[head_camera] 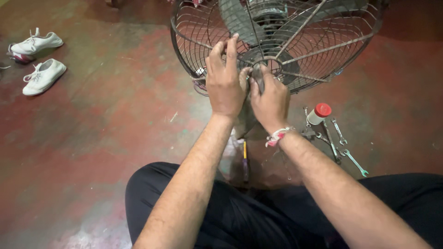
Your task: The person sits on the floor and services a pedestal fan. They detach the front grill, unscrew and remove components from the fan head, wipe the blades and grill with a cloth, and reattach the grill to the fan.
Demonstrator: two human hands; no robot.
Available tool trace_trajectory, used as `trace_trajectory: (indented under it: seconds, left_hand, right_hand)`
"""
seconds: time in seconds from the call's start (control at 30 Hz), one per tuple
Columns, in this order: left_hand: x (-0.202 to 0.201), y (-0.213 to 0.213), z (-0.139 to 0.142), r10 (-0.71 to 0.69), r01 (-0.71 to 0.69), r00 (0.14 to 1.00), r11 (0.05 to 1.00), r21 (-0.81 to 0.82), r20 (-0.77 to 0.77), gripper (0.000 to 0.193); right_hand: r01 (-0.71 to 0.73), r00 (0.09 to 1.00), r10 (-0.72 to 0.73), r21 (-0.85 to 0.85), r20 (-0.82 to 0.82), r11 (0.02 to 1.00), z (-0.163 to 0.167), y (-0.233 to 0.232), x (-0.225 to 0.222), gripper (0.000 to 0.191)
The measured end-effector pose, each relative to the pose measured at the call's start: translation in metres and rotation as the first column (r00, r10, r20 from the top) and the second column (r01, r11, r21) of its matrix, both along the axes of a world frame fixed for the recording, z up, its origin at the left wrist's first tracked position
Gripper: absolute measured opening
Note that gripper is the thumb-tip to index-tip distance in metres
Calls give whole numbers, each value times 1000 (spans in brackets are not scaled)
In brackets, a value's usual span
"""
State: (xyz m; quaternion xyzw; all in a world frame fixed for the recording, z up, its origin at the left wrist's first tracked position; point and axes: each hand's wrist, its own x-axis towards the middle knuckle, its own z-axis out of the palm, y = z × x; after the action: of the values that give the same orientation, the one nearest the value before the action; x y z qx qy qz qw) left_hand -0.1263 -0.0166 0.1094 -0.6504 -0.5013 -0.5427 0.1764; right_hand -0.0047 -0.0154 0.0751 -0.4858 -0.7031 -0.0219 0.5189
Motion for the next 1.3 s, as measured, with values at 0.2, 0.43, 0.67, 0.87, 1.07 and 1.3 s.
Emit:
trace_trajectory:
  seconds: [0.2, 0.43, 0.67, 0.87, 1.07, 1.3]
  left_hand:
    - [-1, -2, 2, 2, -2, 1000, 1000, -4, -13, 92]
    - [0, 2, 3, 4, -4, 1000, 1000, -2, 24, 90]
    - [-1, 1, 6, -22, 21, 996, 1000, 10, 83, 85]
    - [-5, -2, 10, -64, 61, 997, 997, 52, 50, 82]
    - [-5, -2, 9, -28, 27, 999, 999, 30, 46, 77]
    - [-6, 3, 4, -19, 18, 999, 1000, 21, 29, 76]
  right_hand:
    - [43, 957, -72, 107, 280, 993, 10, -15, 38, 48]
    - [71, 956, -91, 79, 278, 994, 0, -8, 27, 49]
    - [-158, 884, 59, -178, -464, 971, -23, 8, -18, 39]
    - [-268, 851, 238, 2, -468, 963, -13, -11, 6, 37]
    - [62, 996, -43, 247, -81, 967, 18, -34, 20, 52]
    - [84, 954, -167, 312, 250, 946, 7, -7, 41, 49]
